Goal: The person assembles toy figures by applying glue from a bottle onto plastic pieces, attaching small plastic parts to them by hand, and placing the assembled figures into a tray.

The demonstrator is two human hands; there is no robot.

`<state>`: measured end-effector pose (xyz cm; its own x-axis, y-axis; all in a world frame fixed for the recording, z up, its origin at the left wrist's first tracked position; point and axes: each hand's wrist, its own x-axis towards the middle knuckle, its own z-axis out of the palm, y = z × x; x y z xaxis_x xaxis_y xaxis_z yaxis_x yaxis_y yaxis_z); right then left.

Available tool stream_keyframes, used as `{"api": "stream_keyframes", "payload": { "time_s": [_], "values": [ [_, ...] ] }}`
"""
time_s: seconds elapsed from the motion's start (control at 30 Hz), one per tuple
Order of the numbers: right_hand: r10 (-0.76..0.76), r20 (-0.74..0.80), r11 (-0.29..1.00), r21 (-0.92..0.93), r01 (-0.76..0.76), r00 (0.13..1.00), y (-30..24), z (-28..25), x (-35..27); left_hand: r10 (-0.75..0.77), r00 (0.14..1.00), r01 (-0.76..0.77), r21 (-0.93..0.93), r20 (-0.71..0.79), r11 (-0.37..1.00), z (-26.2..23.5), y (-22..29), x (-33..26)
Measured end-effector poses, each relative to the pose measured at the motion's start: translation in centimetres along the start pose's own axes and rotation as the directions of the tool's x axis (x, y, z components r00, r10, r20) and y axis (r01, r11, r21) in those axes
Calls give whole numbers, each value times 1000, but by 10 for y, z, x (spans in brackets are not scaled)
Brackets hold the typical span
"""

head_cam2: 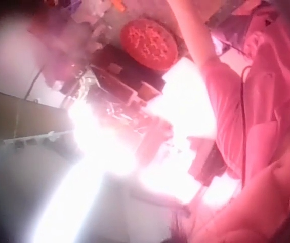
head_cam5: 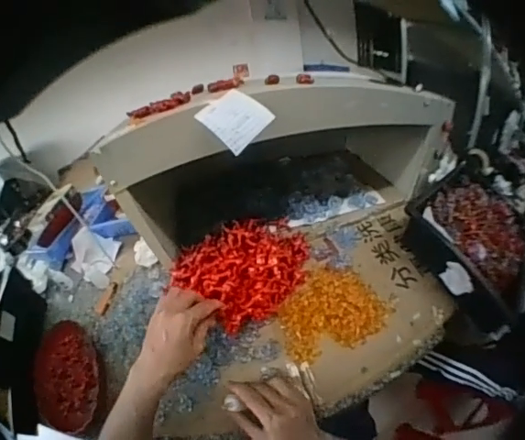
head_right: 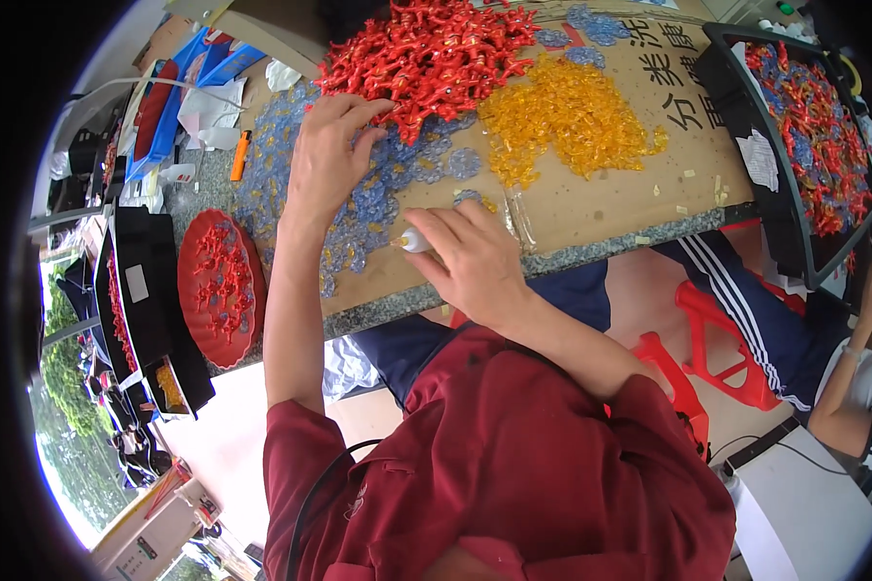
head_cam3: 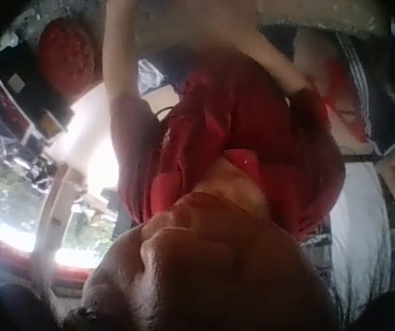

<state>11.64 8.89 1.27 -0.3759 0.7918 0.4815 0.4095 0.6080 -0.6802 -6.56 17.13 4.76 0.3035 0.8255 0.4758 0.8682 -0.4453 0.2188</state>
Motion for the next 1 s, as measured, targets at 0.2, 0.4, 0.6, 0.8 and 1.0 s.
{"api": "stream_keyframes", "payload": {
  "time_s": [0.2,0.4,0.6,0.8,1.0],
  "values": [
    [-37,-39,996,86,40,999,1,-2,3,79,994,-81,-24,-76,996,1,-12,2],
    [283,-59,792,577,-198,957,4,-14,-6,-421,905,335,-498,-67,800,-27,19,-37],
    [418,139,534,762,-367,898,-4,-18,-4,-678,615,479,-874,403,-84,-21,92,-98],
    [266,413,693,546,-471,871,-8,-29,-10,-610,582,372,-843,538,-389,-15,112,-131],
    [459,286,581,619,-528,841,-28,-42,-8,-437,539,207,-616,720,-760,-11,114,-146]
  ]
}}
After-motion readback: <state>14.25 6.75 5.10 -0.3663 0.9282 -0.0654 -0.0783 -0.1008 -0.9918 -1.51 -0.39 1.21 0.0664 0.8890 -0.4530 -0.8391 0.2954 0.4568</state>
